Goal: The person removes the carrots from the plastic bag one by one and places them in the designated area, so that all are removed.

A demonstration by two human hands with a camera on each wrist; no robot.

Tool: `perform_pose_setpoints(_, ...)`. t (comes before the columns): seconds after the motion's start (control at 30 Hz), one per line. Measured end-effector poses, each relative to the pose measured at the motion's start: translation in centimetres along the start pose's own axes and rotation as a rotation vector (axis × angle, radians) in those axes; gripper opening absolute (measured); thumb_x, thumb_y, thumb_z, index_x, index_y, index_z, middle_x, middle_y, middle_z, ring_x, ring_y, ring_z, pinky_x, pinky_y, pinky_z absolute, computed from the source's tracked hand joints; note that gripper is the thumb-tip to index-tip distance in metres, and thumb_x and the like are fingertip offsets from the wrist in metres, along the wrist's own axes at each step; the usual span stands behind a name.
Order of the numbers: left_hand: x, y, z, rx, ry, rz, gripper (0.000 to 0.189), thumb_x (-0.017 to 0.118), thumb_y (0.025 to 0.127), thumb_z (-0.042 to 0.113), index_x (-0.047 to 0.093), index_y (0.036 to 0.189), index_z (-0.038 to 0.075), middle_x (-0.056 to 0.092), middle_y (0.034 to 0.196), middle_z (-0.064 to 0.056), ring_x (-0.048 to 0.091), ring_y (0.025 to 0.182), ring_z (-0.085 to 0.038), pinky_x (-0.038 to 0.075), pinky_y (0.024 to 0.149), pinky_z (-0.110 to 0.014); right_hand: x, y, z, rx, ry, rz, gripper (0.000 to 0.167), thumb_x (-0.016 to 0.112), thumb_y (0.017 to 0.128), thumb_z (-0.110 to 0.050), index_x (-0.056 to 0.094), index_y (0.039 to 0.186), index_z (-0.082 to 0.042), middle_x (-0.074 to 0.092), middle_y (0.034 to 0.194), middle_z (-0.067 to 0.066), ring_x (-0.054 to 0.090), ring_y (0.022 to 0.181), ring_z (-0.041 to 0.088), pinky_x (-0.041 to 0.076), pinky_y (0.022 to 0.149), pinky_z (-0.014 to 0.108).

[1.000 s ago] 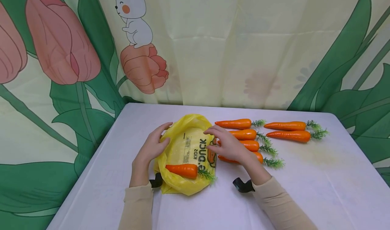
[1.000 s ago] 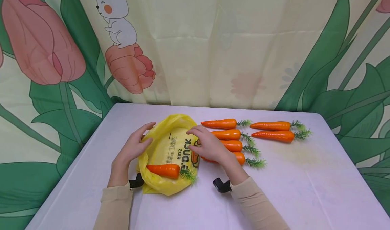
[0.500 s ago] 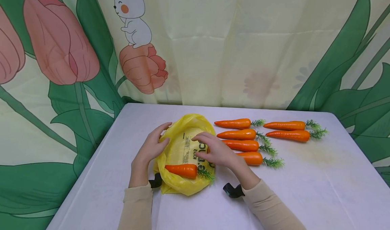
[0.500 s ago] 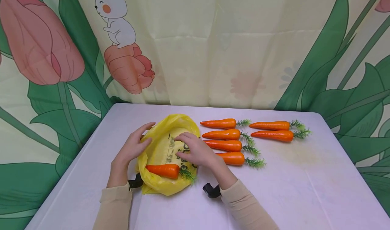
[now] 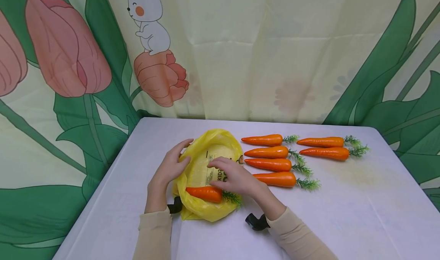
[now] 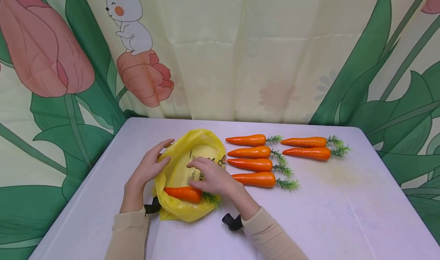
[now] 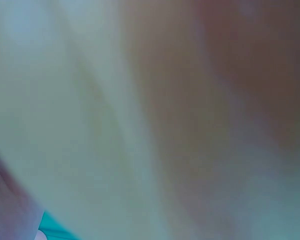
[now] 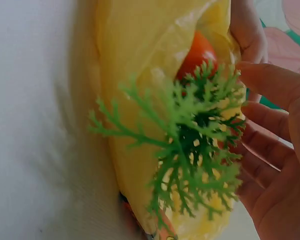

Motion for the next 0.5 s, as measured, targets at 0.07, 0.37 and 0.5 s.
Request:
perform_pose_setpoints(0.07,0.0,0.0,0.0,0.002,0.003,0.001,0.055,0.056,0.098,0.008,0.045,0.152,0.017,0.049,0.146,-0.014,0.054,0.121,-0.035,0.045,0.103,-0.055,0.3,0.0,-0.1,-0.011,-0.004,-0.009,0.046,0.074,0.093,-0.021,0.061,0.133,-0.005,0.058,0.134,0.006,0.055,0.123,0.022,0.045,0.105,0.039)
perform_pose_setpoints(0.37,0.0,0.0,0.0,0.003,0.003,-0.004,0.055,0.056,0.099,0.008,0.045,0.152,0.015,0.049,0.147,-0.014,0.053,0.123,-0.035,0.045,0.103,-0.055,1.4,0.1,-0.5,-0.01,-0.02,-0.061,0.043,0.072,0.094,-0.023,0.062,0.131,-0.005,0.06,0.132,0.004,0.056,0.122,0.02,0.046,0.105,0.037)
perform_pose_setpoints(0.5,0.0,0.0,0.1,0.019,0.002,-0.002,0.055,0.057,0.098,0.007,0.045,0.152,0.014,0.05,0.146,-0.015,0.053,0.121,-0.035,0.045,0.102,-0.055,2.0,0.2,-0.7,-0.004,-0.036,-0.098,0.043,0.073,0.094,-0.025,0.063,0.131,-0.005,0.062,0.129,0.003,0.057,0.119,0.018,0.047,0.102,0.034)
Point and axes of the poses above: each hand's wrist, its own y-axis towards the middle knuckle, its own x-axis out of the palm, z = x × y, the point moved 7 cm from there along y, towards the middle knuckle
